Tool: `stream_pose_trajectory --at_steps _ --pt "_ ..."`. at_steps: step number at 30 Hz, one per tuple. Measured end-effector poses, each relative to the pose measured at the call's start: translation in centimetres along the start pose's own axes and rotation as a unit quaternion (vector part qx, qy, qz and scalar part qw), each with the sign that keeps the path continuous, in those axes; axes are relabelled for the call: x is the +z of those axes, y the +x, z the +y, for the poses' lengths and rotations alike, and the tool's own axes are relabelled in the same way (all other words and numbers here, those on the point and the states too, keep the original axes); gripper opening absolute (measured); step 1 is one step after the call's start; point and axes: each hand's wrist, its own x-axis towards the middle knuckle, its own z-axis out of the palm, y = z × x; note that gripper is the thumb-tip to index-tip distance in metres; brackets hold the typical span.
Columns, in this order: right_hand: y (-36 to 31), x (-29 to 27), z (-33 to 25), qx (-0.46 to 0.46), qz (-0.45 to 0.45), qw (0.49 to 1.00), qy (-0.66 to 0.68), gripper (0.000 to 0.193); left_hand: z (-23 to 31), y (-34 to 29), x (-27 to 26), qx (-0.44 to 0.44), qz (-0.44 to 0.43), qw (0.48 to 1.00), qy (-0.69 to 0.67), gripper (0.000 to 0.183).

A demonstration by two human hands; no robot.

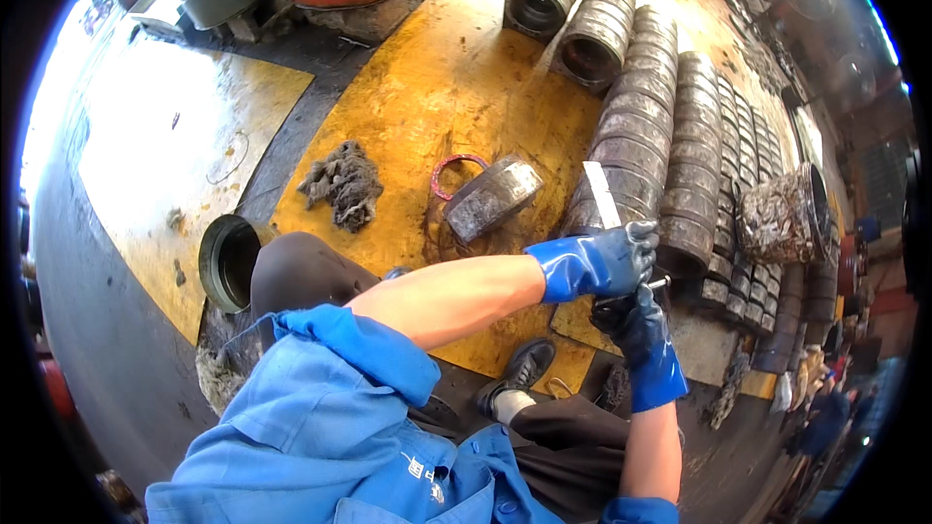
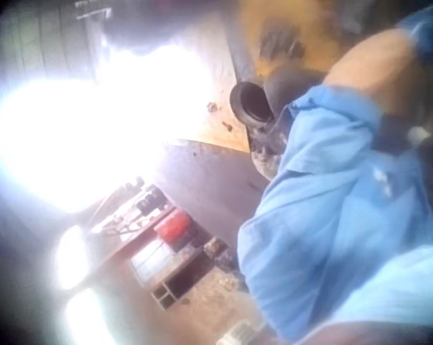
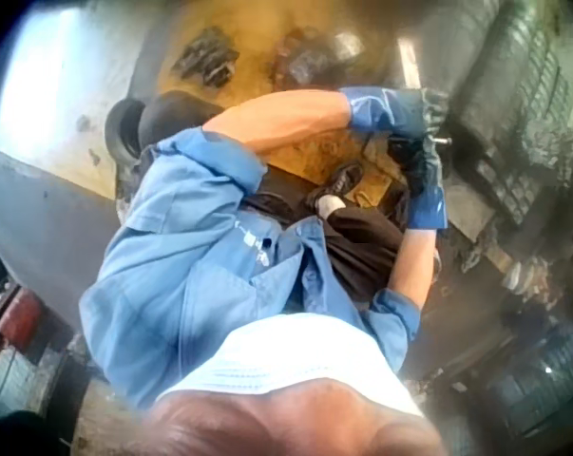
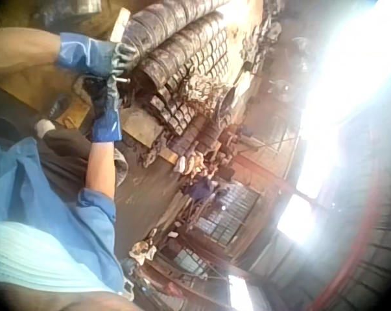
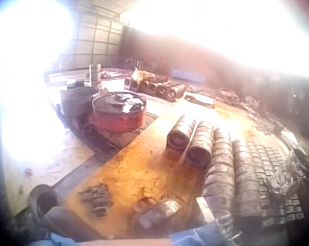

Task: The person cleans debris from metal cylinders on a yellow platform using a scraper and a hammer, applies a red sealant to a circular ring, and wipes the work surface with a cloth.

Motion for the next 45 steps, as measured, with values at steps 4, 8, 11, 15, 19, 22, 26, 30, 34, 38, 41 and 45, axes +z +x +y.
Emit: stream_pose_trajectory --at_steps 4,8,11,15,19,22,26,30,34,38,41,45 --pt "0.3 2.5 -0.4 -0.148 -0.006 0.984 -0.098 0.038 -2.0 1.6 -2.3 0.054 0.021 0.997 0.049 0.007" --pt "2.7 5.3 -2.4 -0.043 -0.1 0.974 0.198 0.03 -5.9 1.4 -5.1 0.109 0.039 0.991 0.072 0.008" --pt "5.2 6.6 -3.8 -0.105 -0.064 0.976 0.177 0.026 -8.4 1.7 -10.4 0.112 -0.205 0.966 0.112 0.026" --pt "7.8 5.3 -5.1 -0.1 -0.032 0.978 0.18 0.032 -13.5 0.3 -13.0 0.061 -0.088 0.986 0.128 0.024" --pt "4.8 7.3 -5.0 -0.186 -0.002 0.98 0.07 0.043 -16.3 -1.1 -12.3 0.012 -0.055 0.991 0.119 0.022" --pt "2.7 10.0 -4.6 -0.207 -0.013 0.978 -0.006 0.045 -17.2 -1.9 -11.2 -0.019 -0.047 0.993 0.111 0.02" --pt "-0.4 14.3 -5.0 -0.157 0.009 0.988 0.005 0.04 -15.9 -1.0 -9.1 -0.031 -0.05 0.995 0.077 0.018" --pt "0.8 13.7 -5.1 -0.002 -0.03 0.986 0.164 0.034 -14.6 -0.3 -7.9 -0.047 -0.084 0.994 0.044 0.017" --pt "1.6 11.1 -5.9 -0.072 -0.04 0.989 0.121 0.034 -18.2 -3.5 -9.5 -0.132 -0.149 0.98 0.004 0.016" --pt "-1.4 5.4 -8.2 -0.035 -0.064 0.986 0.15 0.048 -22.2 -16.7 -9.1 -0.209 -0.331 0.917 0.075 0.028" --pt "-2.3 5.8 -6.9 -0.107 0.111 0.98 0.127 0.051 -20.8 -27.1 -6.1 -0.196 -0.489 0.841 0.123 0.039" --pt "-0.9 7.2 -7.3 -0.097 0.114 0.978 0.147 0.05 -16.4 -35.4 -1.7 -0.275 -0.463 0.842 0.027 0.043"
